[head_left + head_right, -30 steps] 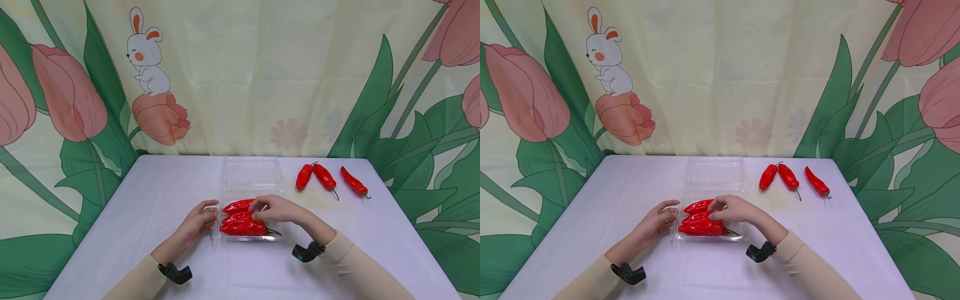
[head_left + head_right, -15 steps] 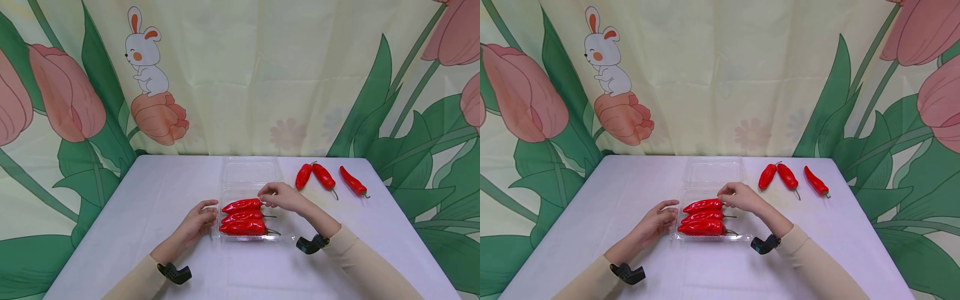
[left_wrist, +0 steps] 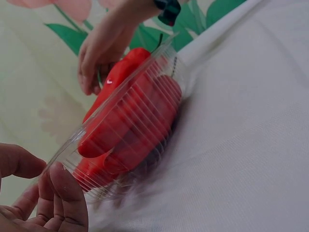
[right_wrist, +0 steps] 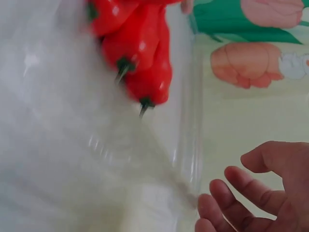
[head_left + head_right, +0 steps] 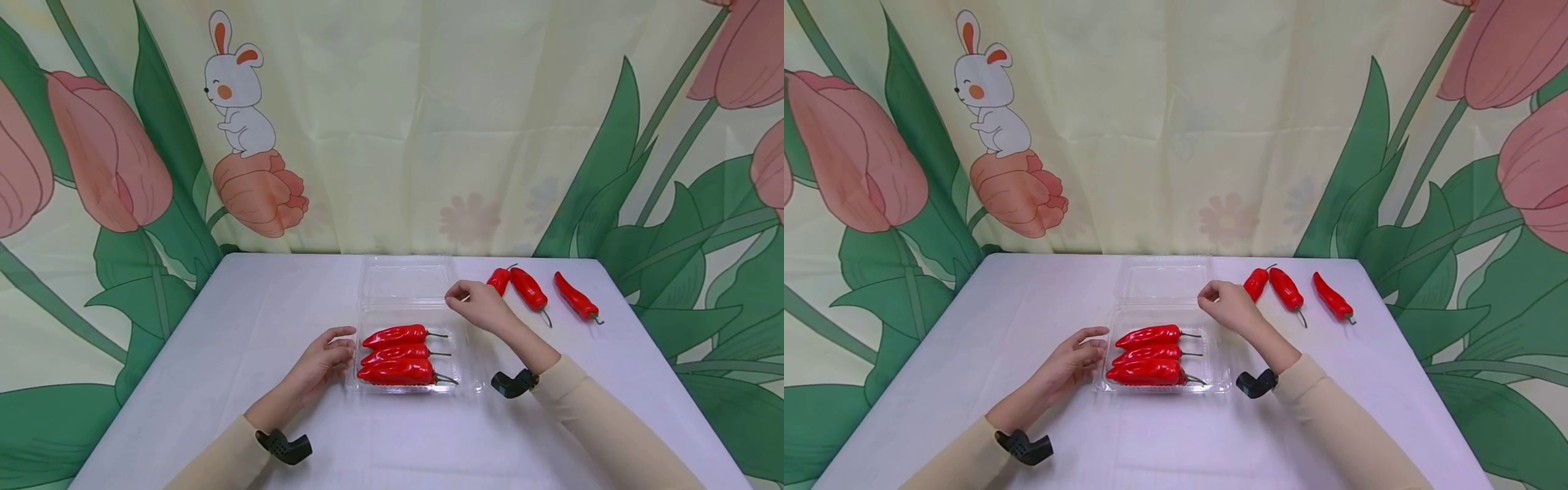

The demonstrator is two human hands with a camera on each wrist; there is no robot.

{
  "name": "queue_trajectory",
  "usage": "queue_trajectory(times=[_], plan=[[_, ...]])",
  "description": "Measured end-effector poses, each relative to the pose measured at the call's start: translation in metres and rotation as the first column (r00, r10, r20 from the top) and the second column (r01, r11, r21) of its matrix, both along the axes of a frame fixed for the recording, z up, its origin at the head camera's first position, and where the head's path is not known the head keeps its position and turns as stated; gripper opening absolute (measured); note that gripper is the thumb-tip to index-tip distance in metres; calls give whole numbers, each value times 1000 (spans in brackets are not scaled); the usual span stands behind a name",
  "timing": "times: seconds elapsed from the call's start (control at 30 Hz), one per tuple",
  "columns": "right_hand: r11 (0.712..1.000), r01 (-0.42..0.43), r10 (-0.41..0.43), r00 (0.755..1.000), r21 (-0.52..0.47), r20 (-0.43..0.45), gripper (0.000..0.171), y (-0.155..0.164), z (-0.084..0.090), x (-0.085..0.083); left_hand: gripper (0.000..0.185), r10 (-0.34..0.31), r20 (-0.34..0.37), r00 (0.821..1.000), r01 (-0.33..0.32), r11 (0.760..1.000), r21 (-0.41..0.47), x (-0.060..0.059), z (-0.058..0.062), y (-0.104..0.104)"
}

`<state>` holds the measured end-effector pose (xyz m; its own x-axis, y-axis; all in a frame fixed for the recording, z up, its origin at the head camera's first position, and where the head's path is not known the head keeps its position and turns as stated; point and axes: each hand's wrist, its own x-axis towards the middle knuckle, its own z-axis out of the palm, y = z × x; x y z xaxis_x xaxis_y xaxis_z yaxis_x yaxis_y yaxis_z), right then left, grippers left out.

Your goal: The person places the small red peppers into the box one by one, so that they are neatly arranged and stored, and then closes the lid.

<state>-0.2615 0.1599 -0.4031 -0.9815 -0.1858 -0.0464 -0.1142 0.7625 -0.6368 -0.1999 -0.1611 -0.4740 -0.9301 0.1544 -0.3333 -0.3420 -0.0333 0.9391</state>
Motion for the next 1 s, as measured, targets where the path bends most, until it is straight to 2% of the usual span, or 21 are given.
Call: queue_trajectory(times=[0.17,0.37,0.5,0.6,0.73,0.87,1.0], plan=[[998,32,-32,999,45,-15,26,13,-5,-7,52,1,1,1000,-1,1000,-2,1,0,0],[998,31,-29,999,62,-18,28,25,-10,-15,53,5,-5,1000,-5,1000,-9,2,-1,0],[995,36,-31,998,95,-61,28,33,-14,-23,54,0,-7,1000,0,1000,-13,1,-2,0],[987,38,-22,995,158,-100,28,39,-20,-29,54,-2,-7,1000,2,1000,-13,0,-2,-1],[965,16,25,988,261,-151,28,49,-27,-36,54,-3,-11,1000,3,1000,-14,0,-2,-1],[942,-24,103,970,334,-220,26,61,-34,-42,53,-3,-8,1000,2,1000,-16,0,-1,-1],[902,-57,177,953,427,-247,37,73,-39,-50,53,1,-7,1000,-1,1000,-18,1,0,0]])
